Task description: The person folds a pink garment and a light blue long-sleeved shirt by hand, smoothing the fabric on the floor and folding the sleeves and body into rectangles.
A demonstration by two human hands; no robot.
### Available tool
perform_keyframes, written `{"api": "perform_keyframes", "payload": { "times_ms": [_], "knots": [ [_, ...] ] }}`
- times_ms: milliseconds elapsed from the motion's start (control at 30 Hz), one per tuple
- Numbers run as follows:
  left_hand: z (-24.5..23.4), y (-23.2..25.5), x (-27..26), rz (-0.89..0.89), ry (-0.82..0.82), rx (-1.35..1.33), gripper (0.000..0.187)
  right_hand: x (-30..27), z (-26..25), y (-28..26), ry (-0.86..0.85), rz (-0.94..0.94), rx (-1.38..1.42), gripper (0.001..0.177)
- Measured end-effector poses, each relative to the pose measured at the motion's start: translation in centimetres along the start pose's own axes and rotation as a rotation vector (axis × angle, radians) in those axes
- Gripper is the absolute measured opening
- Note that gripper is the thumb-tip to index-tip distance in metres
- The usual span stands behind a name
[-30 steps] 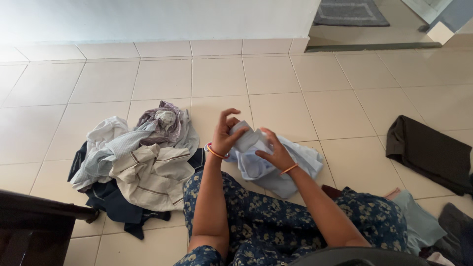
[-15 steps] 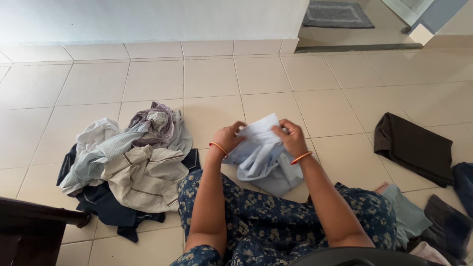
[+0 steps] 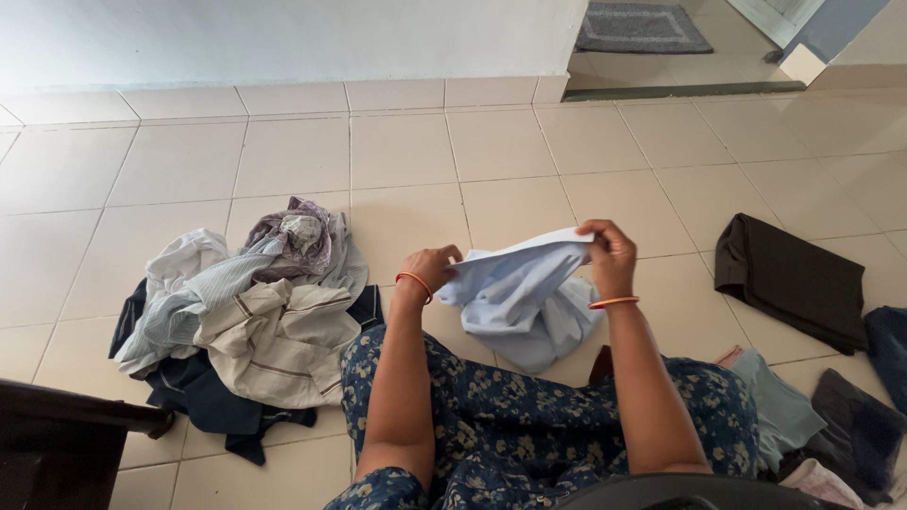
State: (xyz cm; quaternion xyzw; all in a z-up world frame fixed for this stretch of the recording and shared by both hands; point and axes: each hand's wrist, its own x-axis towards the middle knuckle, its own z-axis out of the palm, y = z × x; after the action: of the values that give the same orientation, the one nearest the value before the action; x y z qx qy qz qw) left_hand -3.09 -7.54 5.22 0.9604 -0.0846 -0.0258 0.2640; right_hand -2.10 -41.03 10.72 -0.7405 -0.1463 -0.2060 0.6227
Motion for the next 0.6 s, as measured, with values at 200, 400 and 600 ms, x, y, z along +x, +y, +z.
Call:
{"api": "perform_keyframes", "payload": {
  "times_ms": [200,400,600],
  "knots": [
    [-1.7,-0.4,-1.2,-0.314,0.312,-0.003,0.021,-0.1,-2.4,-1.8,0.095,-0.136,0.006,0.025],
    [-3.0,2.5,-2.4,0.323,0.333,-0.393,0.060,-1.5,-2.2,-2.4,-0.034,-0.104,0.014,0.028],
    [1.4,6.8,-0.3,0.441,0.138,-0.414,0.051,-2.4,-0.1,-2.4,-0.156,-0.054,-0.039,0.028]
  ]
}}
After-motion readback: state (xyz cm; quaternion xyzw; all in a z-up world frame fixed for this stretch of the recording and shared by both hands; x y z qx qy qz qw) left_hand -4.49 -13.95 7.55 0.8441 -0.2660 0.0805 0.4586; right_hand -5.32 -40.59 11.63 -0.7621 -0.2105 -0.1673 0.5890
